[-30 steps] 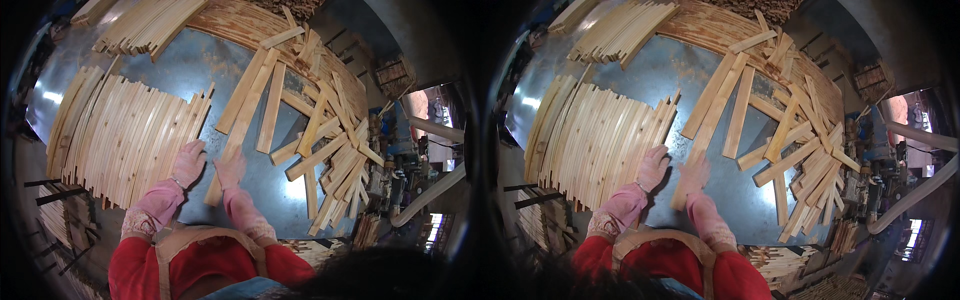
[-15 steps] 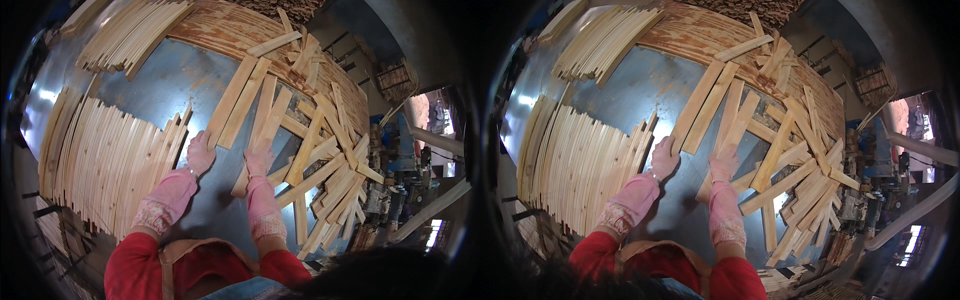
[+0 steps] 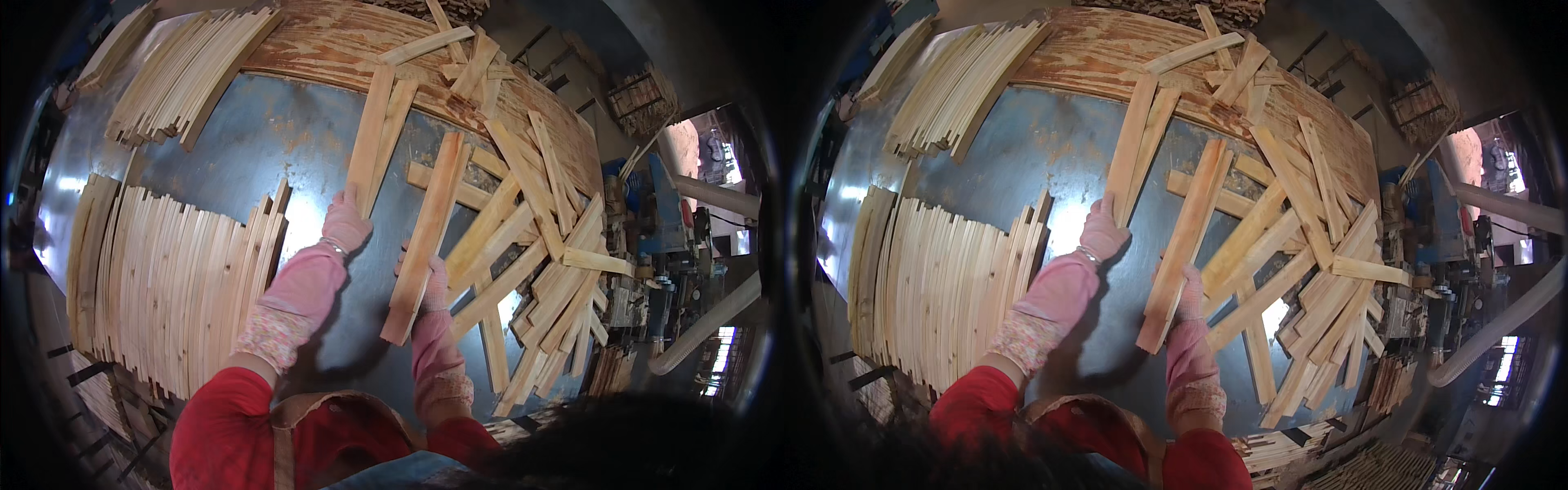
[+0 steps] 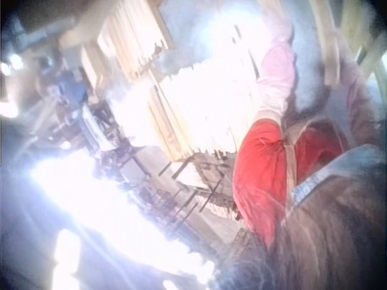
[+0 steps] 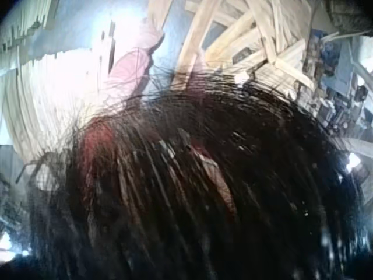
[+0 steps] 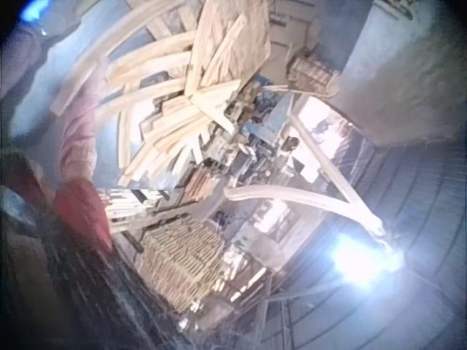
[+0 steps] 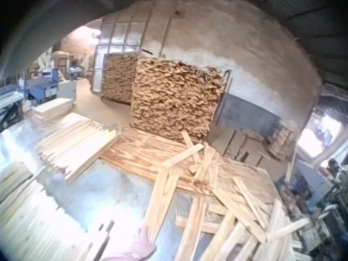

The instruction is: The person picks up thin wooden planks from a pile on a metal table and arranges them into a neat stack. They repeatedly gather the planks, align them, and place them onto the growing stack while wearing pink gloves.

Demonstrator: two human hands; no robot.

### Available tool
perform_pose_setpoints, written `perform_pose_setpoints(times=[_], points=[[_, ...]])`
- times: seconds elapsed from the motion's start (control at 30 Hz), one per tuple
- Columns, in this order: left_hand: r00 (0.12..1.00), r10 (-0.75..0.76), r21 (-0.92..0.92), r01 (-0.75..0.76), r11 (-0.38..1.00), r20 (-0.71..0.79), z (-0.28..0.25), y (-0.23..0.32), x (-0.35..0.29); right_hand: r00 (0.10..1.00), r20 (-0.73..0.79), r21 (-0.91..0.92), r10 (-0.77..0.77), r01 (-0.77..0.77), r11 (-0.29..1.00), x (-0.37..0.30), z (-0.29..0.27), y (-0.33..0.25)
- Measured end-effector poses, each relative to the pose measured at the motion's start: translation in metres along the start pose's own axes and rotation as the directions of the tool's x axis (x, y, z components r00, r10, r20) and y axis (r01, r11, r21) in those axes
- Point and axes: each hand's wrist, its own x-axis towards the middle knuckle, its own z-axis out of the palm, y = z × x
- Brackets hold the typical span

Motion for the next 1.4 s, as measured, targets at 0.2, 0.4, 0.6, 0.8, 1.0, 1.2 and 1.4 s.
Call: perform_pose_setpoints(times=[0.2, 0.4, 0.6, 0.8, 1.0, 1.2, 1.4], points=[[0.873, 0.268, -0.571, 0.015, 0.821, 0.408, -0.040, -0.078, -0.163, 0.984, -0.072, -0.477, -0.166, 0.112, 0.872, -0.015, -0.008, 0.071], [0.847, 0.272, -0.889, 0.446, 0.106, 0.457, -0.071, -0.160, -0.270, 0.986, -0.130, -0.351, -0.106, 0.054, 0.935, -0.064, -0.001, 0.173], [0.887, 0.169, -0.900, 0.405, 0.157, 0.429, -0.132, -0.187, -0.294, 0.992, -0.105, -0.915, 0.064, -0.122, 0.385, -0.089, 0.025, 0.244], [0.933, 0.208, -0.946, 0.252, 0.205, 0.294, -0.135, -0.220, -0.288, 0.852, 0.142, -0.748, 0.504, 0.426, -0.509, -0.103, 0.061, 0.335], [0.935, 0.146, -0.904, 0.259, 0.340, 0.323, -0.142, -0.233, -0.312, 0.900, -0.036, -0.966, 0.435, 0.079, -0.245, -0.093, 0.079, 0.303], [0.888, -0.134, -0.412, 0.332, 0.849, 0.440, -0.145, -0.185, -0.383, 0.997, 0.067, -0.816, 0.037, 0.033, 0.577, -0.085, 0.115, 0.228], [1.000, 0.007, 0.293, -0.009, 0.956, 0.008, -0.088, -0.207, -0.410, 0.875, -0.306, -0.871, 0.376, -0.097, -0.481, -0.086, 0.100, 0.269]])
